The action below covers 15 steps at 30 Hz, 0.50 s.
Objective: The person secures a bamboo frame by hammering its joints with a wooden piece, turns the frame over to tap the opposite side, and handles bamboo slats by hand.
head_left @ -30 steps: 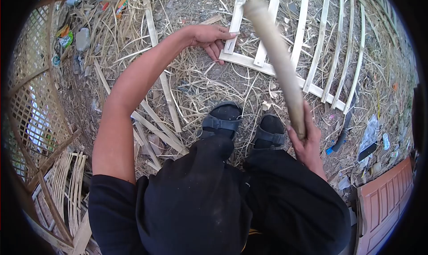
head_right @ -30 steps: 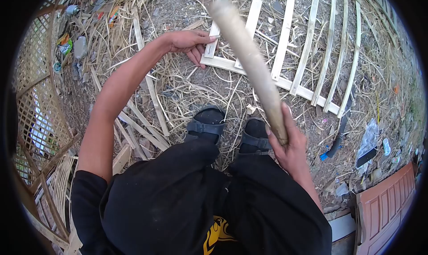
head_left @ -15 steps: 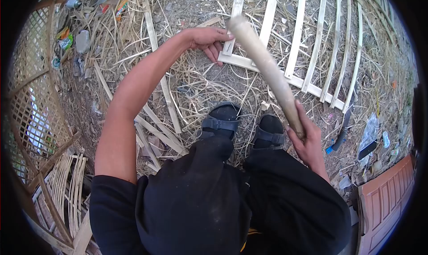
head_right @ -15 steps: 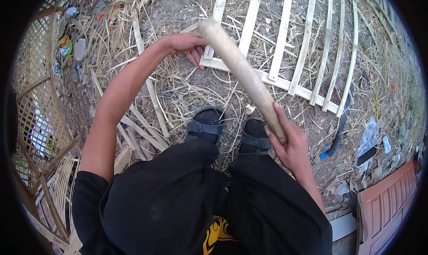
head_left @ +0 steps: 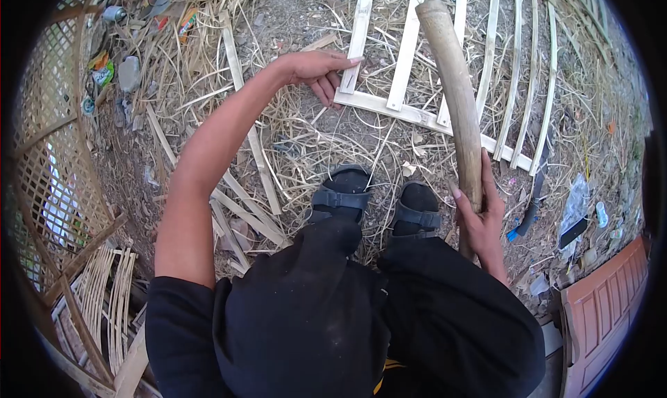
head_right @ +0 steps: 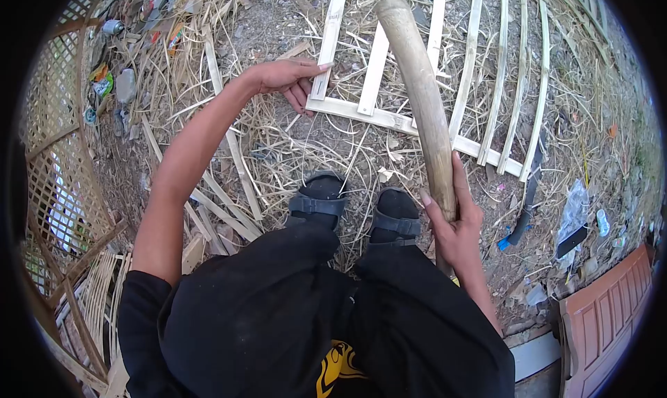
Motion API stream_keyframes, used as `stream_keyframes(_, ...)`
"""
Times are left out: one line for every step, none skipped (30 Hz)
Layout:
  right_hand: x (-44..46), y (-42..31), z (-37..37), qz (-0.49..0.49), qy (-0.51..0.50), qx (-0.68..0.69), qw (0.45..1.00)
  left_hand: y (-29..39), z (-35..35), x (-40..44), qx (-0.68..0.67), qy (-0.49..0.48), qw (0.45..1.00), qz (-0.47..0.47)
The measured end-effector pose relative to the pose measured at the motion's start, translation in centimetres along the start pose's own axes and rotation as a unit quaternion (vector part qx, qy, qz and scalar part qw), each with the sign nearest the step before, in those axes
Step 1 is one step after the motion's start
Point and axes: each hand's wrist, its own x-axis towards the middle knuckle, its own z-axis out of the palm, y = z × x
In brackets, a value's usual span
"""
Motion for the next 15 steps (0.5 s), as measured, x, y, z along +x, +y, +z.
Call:
stream_keyframes(-0.1, 0.2, 0.0, 0.017, -0.003, 0.005, 1.000, 0.4, 0.1, -0.3, 0.014, 0.031, 0.999, -0.009)
stream_keyframes(-0.3, 0.4, 0.0, 0.033, -0.005, 0.010, 0.999, 1.5, 0.1, -0.7, 0.014, 0.029, 0.999, -0.009)
stream_keyframes(-0.5, 1.0, 0.1, 0.004, -0.007, -0.009, 1.000, 2.6, 0.1, -1.2, 0.080, 0.090, 0.992, -0.023)
stream_keyframes(-0.7, 1.4, 0.1, -0.024, -0.011, -0.029, 0.999, 3.0, 0.3, -1.4, 0.143, 0.150, 0.978, -0.039)
stream_keyframes(-0.9, 1.0, 0.4, -0.040, -0.004, -0.028, 0.999, 3.0, 0.5, -0.6, 0.171, 0.266, 0.948, -0.035)
stream_keyframes(-1.0, 1.1, 0.7, -0.038, -0.006, -0.029, 0.999, 2.9, 0.2, 0.1, 0.169, 0.265, 0.949, -0.036)
stream_keyframes(-1.0, 1.3, 1.1, -0.048, -0.012, -0.027, 0.998, 3.1, -0.1, 0.5, 0.253, 0.359, 0.898, 0.029)
stream_keyframes(-1.1, 1.2, 1.5, -0.059, -0.018, -0.025, 0.998, 3.2, -0.1, 0.9, 0.331, 0.445, 0.827, 0.094)
stream_keyframes(-1.2, 0.3, 1.6, 0.017, -0.045, -0.005, 0.999, 3.2, 0.6, 1.5, 0.288, 0.507, 0.806, 0.104)
stream_keyframes(-1.1, 0.4, 2.0, 0.018, -0.044, -0.005, 0.999, 3.5, 0.7, 2.0, 0.289, 0.506, 0.806, 0.104)
stream_keyframes(-1.0, 0.6, 2.5, -0.017, -0.045, -0.009, 0.999, 3.7, 0.5, 2.7, 0.307, 0.536, 0.767, 0.175)
stream_keyframes(-0.8, 0.7, 2.8, -0.051, -0.045, -0.014, 0.998, 4.1, 0.2, 3.4, 0.321, 0.562, 0.722, 0.245)
stream_keyframes(-0.9, 0.3, 2.8, -0.038, -0.057, -0.014, 0.998, 4.3, -0.1, 4.3, 0.332, 0.584, 0.672, 0.312)
stream_keyframes(-0.9, 0.2, 2.9, -0.036, -0.058, -0.016, 0.998, 4.4, -0.6, 5.4, 0.330, 0.584, 0.673, 0.312)
stream_keyframes(-1.0, 0.2, 3.0, -0.030, -0.058, -0.009, 0.998, 4.7, -1.2, 6.4, 0.341, 0.602, 0.647, 0.320)
